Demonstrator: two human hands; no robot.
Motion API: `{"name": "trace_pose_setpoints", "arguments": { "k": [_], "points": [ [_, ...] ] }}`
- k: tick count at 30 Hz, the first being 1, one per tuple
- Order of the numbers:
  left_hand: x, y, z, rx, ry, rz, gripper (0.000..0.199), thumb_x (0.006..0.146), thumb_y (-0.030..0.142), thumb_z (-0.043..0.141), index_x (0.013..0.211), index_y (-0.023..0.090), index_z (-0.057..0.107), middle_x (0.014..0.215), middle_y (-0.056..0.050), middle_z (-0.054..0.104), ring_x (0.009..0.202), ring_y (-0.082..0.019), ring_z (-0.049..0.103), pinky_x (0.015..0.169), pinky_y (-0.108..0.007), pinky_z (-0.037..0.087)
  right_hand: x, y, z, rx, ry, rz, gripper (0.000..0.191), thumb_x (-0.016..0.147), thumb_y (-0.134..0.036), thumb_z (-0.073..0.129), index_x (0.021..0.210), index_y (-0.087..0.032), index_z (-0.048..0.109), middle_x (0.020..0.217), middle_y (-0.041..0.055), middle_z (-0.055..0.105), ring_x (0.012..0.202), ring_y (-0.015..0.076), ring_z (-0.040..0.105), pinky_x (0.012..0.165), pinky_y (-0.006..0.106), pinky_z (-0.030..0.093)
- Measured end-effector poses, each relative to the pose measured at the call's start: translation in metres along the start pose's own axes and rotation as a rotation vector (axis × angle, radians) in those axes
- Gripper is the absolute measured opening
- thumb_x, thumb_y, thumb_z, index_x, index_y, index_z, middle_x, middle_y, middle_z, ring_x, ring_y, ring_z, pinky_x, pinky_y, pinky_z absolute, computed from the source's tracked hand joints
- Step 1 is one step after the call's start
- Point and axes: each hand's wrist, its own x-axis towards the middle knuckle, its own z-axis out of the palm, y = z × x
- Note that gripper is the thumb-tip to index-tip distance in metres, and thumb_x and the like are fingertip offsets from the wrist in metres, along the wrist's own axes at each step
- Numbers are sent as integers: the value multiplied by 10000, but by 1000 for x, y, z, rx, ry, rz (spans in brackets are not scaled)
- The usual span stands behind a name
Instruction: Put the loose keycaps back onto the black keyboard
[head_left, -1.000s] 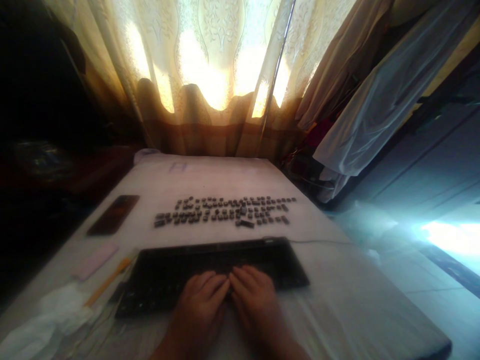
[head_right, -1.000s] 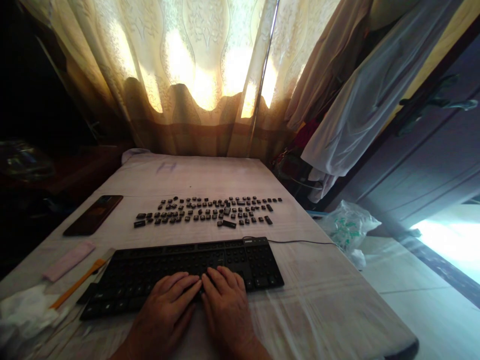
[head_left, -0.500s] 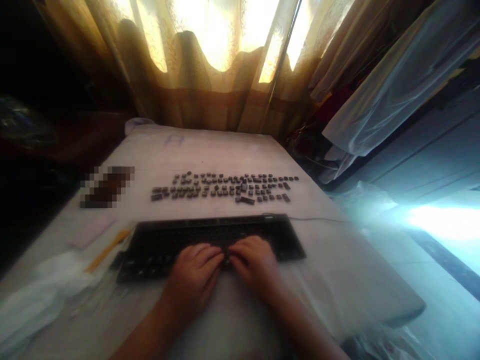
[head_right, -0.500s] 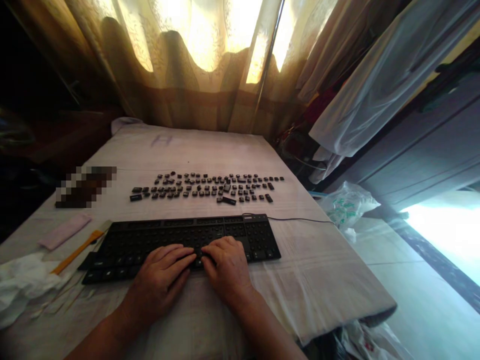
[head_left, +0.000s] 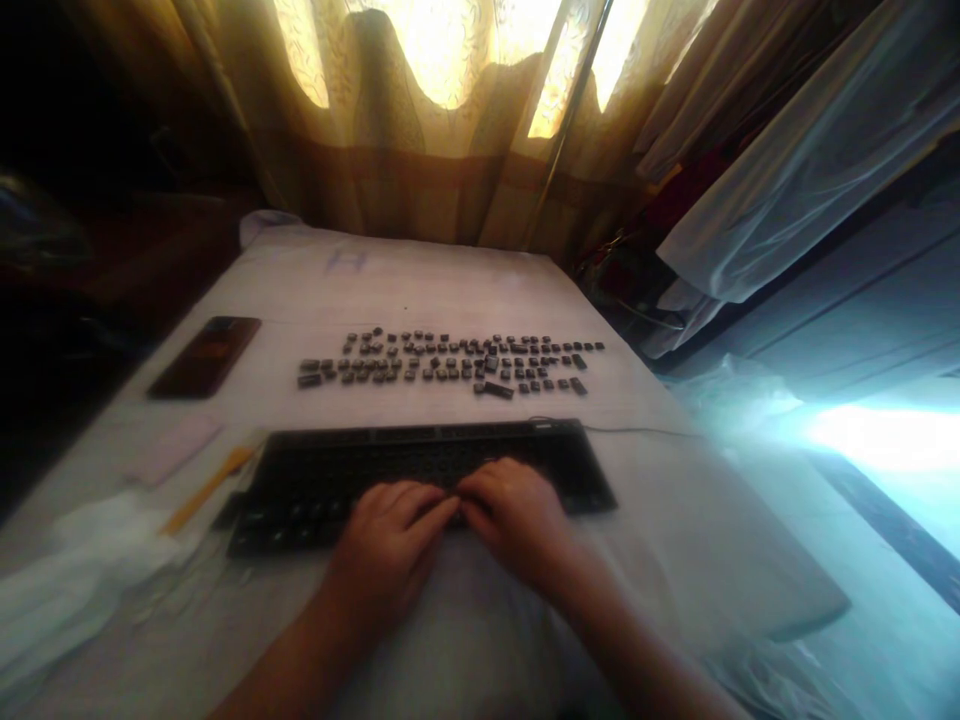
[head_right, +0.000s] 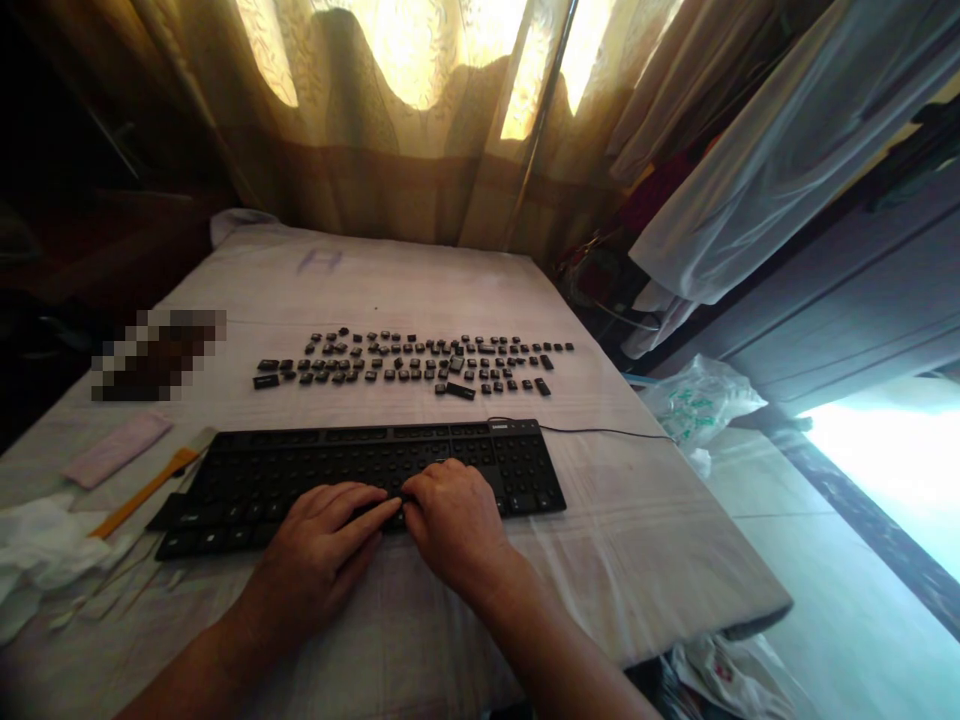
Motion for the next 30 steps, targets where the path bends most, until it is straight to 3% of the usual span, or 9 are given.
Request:
{"name": "trace_pose_setpoints", "arguments": {
  "k": [7, 18, 23, 30],
  "points": [
    [-1, 1, -1, -6, -16, -5, 310, 949, 170, 475, 1168, 175, 694, 1093, -99, 730, 997, -261, 645, 852, -434, 508, 0, 7, 6, 33, 44, -83, 152, 896, -169, 642, 994, -196, 755, 1011, 56, 765, 955, 228, 660, 862, 333, 476],
    [0, -1, -2, -32, -28, -15, 292, 952, 167, 476, 1141, 161, 698, 1092, -100, 733, 999, -256, 655, 865, -440, 517, 2, 19, 17, 158, 152, -65, 195, 882, -132, 635, 1002, -223, 759, 983, 43, 782, 911, 206, 688, 841, 310, 499],
    [-1, -2, -2, -17, -49, 4, 310, 944, 174, 485, 1174, 172, 694, 1140, -105, 725, 1035, -273, 647, 870, -455, 515, 4, 17, 17, 87, 180, -79, 180, 887, -140, 627, 942, -240, 765, 894, 30, 776, 850, 197, 676, 778, 289, 498],
    [-1, -1, 0, 0, -54, -10, 336, 941, 178, 478, 1207, 167, 683, 1162, -111, 725, 1041, -274, 645, 882, -456, 518, -1, 16, 16, 101, 157, -155, 221, 885, -163, 653, 1074, -218, 754, 1026, 59, 765, 946, 198, 663, 858, 303, 504]
  ]
}}
